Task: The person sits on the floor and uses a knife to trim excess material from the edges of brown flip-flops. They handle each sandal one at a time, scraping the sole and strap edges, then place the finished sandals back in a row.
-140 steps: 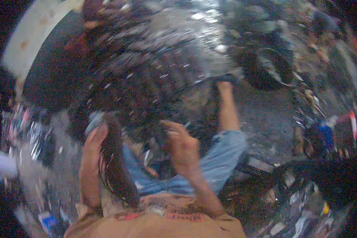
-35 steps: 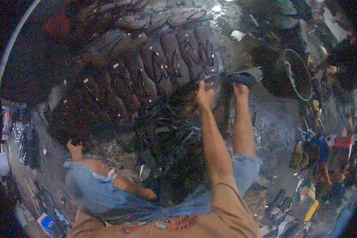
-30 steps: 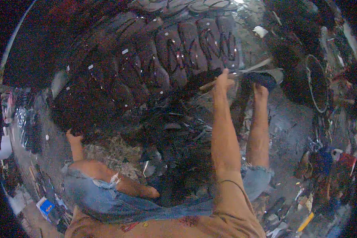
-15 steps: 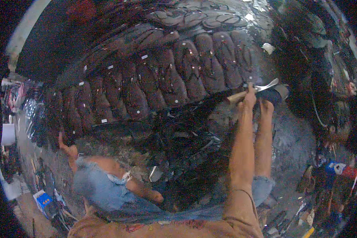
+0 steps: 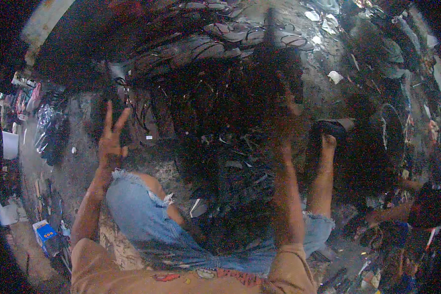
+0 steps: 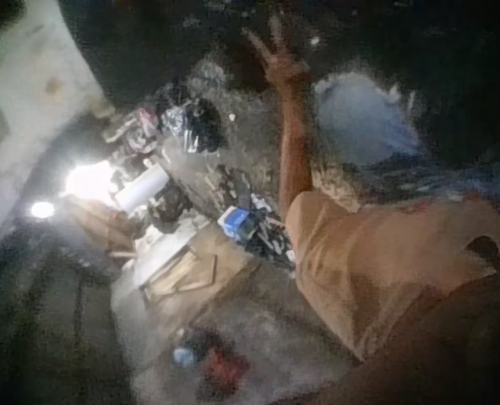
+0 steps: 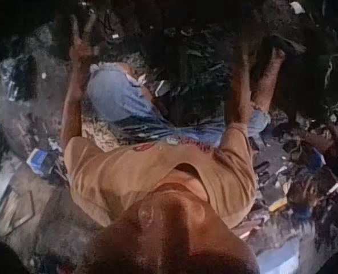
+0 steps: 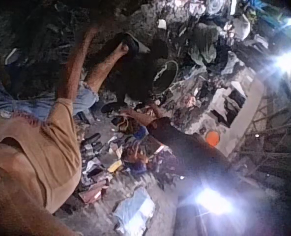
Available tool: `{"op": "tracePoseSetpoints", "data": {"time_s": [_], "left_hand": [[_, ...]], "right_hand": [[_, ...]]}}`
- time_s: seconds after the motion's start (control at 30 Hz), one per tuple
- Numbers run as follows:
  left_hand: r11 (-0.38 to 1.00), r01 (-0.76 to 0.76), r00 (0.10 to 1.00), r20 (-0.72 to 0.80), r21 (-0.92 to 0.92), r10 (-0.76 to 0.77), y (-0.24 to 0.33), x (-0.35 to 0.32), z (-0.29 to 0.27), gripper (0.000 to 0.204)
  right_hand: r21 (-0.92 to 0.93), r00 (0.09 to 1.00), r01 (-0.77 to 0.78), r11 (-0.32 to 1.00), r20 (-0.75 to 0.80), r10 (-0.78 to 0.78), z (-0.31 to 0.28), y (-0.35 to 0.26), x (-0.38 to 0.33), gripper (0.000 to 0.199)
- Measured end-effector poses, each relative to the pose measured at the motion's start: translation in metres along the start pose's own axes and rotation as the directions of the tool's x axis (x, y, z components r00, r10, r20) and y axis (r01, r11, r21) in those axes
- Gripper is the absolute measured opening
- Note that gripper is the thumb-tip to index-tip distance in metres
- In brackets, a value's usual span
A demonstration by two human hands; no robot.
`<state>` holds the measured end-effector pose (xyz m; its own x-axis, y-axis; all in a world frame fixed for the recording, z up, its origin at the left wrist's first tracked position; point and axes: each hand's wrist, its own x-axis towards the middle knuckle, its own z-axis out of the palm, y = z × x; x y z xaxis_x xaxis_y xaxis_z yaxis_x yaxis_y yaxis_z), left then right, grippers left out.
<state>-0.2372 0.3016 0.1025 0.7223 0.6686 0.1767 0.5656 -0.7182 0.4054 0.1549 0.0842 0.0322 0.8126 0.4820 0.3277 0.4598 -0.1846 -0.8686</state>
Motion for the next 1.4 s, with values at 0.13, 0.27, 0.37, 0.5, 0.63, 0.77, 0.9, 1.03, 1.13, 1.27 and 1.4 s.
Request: {"op": "tracePoseSetpoints", "data": {"time_s": [0.13,0.27,0.37,0.5,0.63,0.77,0.9,1.03,1.13,1.27,1.4], "left_hand": [[0.770,-0.089,0.994,0.104,0.632,0.029,0.009,0.006,0.049,0.101],[0.801,-0.062,0.997,0.070,0.595,0.025,-0.018,0.016,0.058,0.091],[0.930,-0.223,0.963,-0.080,0.291,0.256,-0.009,0.020,0.009,0.080],[0.966,-0.166,0.973,-0.129,0.197,0.193,0.003,0.047,-0.048,0.072],[0.990,-0.030,0.977,-0.206,0.139,0.058,0.002,0.059,-0.083,0.064],[0.999,0.038,0.953,-0.300,-0.027,-0.045,0.042,0.072,-0.072,0.057],[0.877,-0.060,0.917,-0.374,-0.477,-0.141,0.149,0.053,-0.017,0.051],[0.419,-0.022,0.931,-0.171,-0.908,-0.323,0.294,-0.010,0.098,0.053],[0.547,-0.258,0.938,-0.343,-0.797,-0.056,0.308,-0.055,0.190,0.080],[0.603,-0.276,0.961,-0.233,-0.749,0.150,0.328,-0.075,0.201,0.090],[0.342,-0.488,0.842,-0.329,-0.803,0.427,0.381,-0.057,0.190,0.092]], "right_hand": [[-0.291,0.892,0.441,0.849,0.036,-0.451,0.059,-0.060,-0.046,0.064],[-0.373,0.947,0.304,0.877,0.019,-0.321,0.059,-0.025,-0.068,0.062],[-0.013,0.927,0.287,0.958,-0.247,-0.281,0.008,-0.005,-0.040,0.045],[-0.154,0.846,0.211,0.965,-0.465,-0.259,-0.090,0.042,-0.015,0.018],[0.420,0.782,0.160,0.893,-0.606,0.145,-0.202,0.029,-0.052,0.021],[0.293,0.622,-0.145,0.945,-0.716,0.317,-0.340,0.058,-0.071,0.028],[0.027,0.514,-0.293,0.956,-0.838,0.181,-0.450,0.064,-0.068,0.031],[-0.195,0.339,-0.669,0.718,-0.939,0.061,-0.543,0.093,-0.102,0.047],[-0.123,0.461,-0.481,0.868,-0.877,0.131,-0.511,0.094,-0.116,0.028],[0.464,0.418,-0.419,0.781,-0.664,0.619,-0.395,0.065,-0.227,0.038],[0.603,0.272,-0.399,0.691,-0.641,0.717,-0.342,0.045,-0.356,0.049]]}}
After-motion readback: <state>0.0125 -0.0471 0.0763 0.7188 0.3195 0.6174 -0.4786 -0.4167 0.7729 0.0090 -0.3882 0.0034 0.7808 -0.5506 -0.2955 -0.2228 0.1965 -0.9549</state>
